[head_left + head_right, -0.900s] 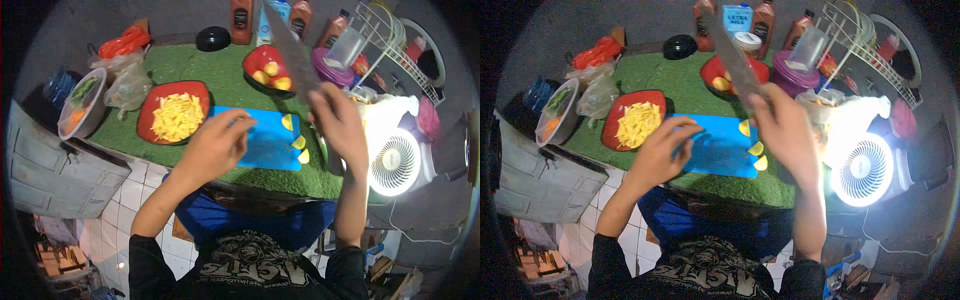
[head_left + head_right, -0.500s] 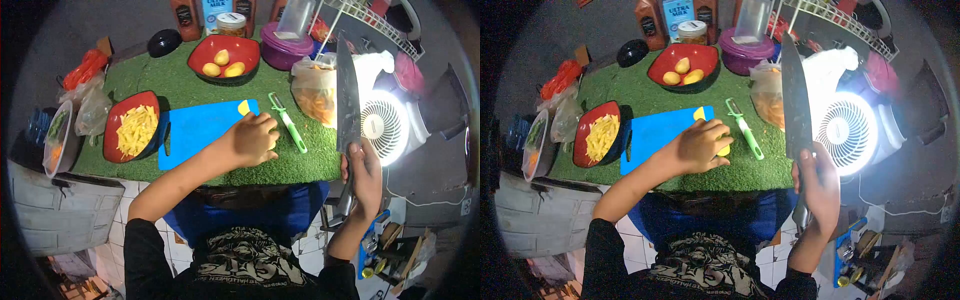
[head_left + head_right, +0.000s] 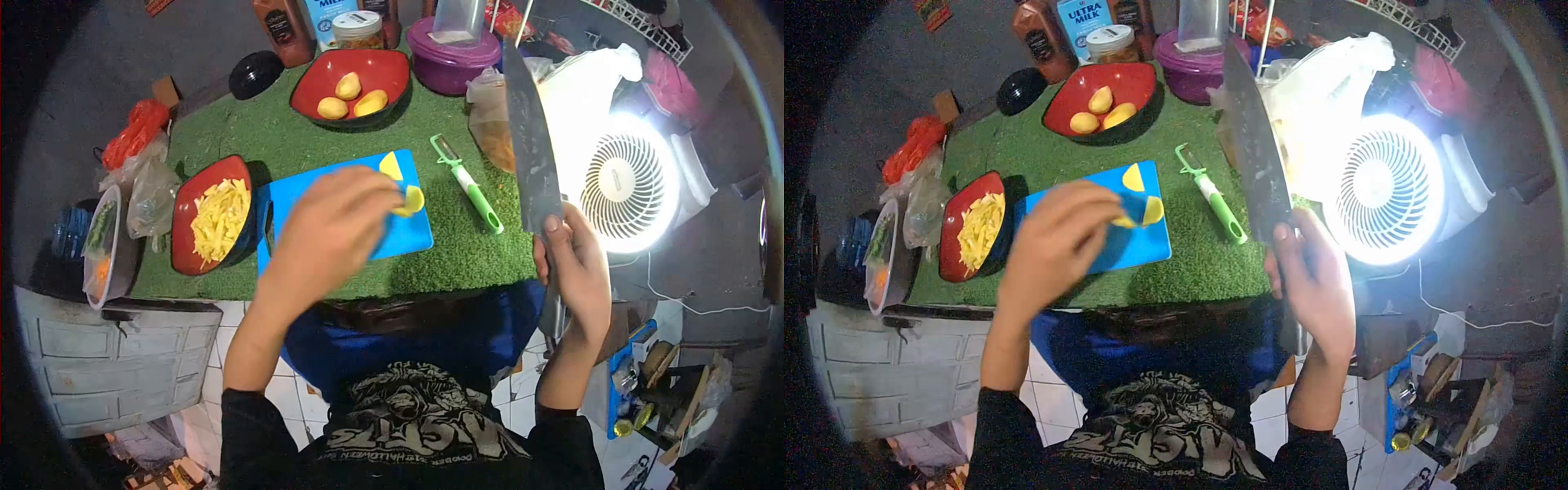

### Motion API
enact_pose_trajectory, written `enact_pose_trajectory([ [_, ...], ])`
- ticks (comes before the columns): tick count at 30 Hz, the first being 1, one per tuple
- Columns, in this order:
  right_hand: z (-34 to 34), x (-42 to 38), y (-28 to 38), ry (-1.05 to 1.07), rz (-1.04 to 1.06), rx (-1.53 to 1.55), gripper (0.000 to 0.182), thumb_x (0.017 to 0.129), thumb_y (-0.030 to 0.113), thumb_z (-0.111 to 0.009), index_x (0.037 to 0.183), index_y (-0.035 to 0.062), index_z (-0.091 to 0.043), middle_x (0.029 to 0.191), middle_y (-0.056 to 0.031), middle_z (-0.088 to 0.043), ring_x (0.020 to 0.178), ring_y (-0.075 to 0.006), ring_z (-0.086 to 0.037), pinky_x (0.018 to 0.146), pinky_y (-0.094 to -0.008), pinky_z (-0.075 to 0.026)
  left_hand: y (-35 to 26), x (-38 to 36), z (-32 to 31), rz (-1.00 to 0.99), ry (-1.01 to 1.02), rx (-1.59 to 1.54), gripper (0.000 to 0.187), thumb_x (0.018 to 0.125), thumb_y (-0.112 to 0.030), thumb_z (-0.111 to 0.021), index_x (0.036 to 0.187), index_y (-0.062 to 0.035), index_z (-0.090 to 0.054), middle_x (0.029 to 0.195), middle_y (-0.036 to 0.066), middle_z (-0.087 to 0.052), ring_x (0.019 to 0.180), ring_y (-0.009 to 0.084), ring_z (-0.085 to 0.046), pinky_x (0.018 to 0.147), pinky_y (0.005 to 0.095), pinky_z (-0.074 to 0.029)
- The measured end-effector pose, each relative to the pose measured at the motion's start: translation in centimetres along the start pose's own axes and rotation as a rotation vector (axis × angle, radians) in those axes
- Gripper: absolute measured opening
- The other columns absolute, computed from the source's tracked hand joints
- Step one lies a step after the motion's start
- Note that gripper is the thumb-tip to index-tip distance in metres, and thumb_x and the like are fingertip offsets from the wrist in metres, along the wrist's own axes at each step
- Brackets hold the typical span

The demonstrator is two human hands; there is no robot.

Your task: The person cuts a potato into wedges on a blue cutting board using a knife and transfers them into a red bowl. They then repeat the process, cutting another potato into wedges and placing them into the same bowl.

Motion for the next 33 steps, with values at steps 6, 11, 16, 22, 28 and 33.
enact_pose_trajectory([
  [6, -6.5, -0.1, 0.4, 0.255, 0.002, -0.128, 0.022, 0.102, 0.014, -0.056, 0.118, 0.0, -0.055, 0.065, -0.0062, -0.059, 0.054, -0.013, -0.059, 0.05, -0.0318, -0.048, 5.3, -8.9, 0.4, 0.386, -0.133, -0.102, 0.026, 0.077, 0.006, -0.074, 0.1, -0.005, -0.072, 0.102, 0.01, -0.067, 0.098, 0.0287, -0.067, 0.085, 0.0374, -0.053],
  [11, -12.2, -1.1, 1.3, 0.511, 0.205, -0.406, 0.057, 0.092, 0.006, -0.056, 0.147, 0.0046, -0.04, 0.067, -0.0257, -0.064, 0.062, -0.0487, -0.064, 0.062, -0.0559, -0.051, 4.9, -11.8, -0.7, 0.383, -0.046, -0.072, 0.029, 0.081, -0.003, -0.076, 0.109, -0.0049, -0.071, 0.111, 0.012, -0.069, 0.105, 0.031, -0.066, 0.093, 0.0416, -0.05],
  [16, -15.7, -2.4, 1.7, 0.569, 0.34, -0.534, 0.078, 0.089, 0.005, -0.058, 0.157, 0.0018, -0.022, 0.065, -0.0285, -0.061, 0.06, -0.0488, -0.063, 0.061, -0.0579, -0.05, 5.0, -11.9, -1.6, 0.621, -0.101, -0.101, 0.034, 0.08, -0.015, -0.081, 0.112, -0.0066, -0.073, 0.111, 0.011, -0.064, 0.108, 0.0307, -0.06, 0.094, 0.0413, -0.048],
  [22, -17.0, -2.7, 1.9, 0.532, 0.397, -0.641, 0.083, 0.087, 0.005, -0.059, 0.158, -0.0008, -0.016, 0.062, -0.0246, -0.061, 0.055, -0.0464, -0.063, 0.057, -0.0559, -0.052, 4.8, -11.1, -2.8, 0.723, -0.2, -0.02, 0.037, 0.08, -0.022, -0.082, 0.113, -0.0086, -0.074, 0.109, 0.007, -0.061, 0.112, 0.0274, -0.054, 0.096, 0.0415, -0.04],
  [28, -17.6, -2.6, 1.4, 0.569, 0.399, -0.673, 0.084, 0.087, 0.006, -0.058, 0.158, -0.0018, -0.015, 0.065, -0.0238, -0.063, 0.055, -0.0454, -0.064, 0.054, -0.0559, -0.052, 4.9, -11.2, -3.2, 0.756, -0.225, 0.002, 0.038, 0.079, -0.025, -0.083, 0.112, -0.01, -0.075, 0.11, 0.006, -0.06, 0.112, 0.0271, -0.053, 0.095, 0.0419, -0.04],
  [33, -17.9, -3.1, 1.3, 0.55, 0.44, -0.791, 0.086, 0.086, 0.008, -0.059, 0.158, -0.0038, -0.015, 0.062, -0.0204, -0.063, 0.054, -0.0406, -0.066, 0.051, -0.0519, -0.054, 4.7, -10.9, -3.1, 0.737, -0.239, 0.045, 0.037, 0.077, -0.022, -0.085, 0.11, -0.0078, -0.076, 0.108, 0.007, -0.063, 0.108, 0.0273, -0.056, 0.094, 0.0401, -0.043],
])
Point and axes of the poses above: each hand's wrist, its own x-axis towards the middle knuckle, its own z-axis out of the back of the hand, y = z × x, the point moved 6 cm from there along x, towards the middle knuckle
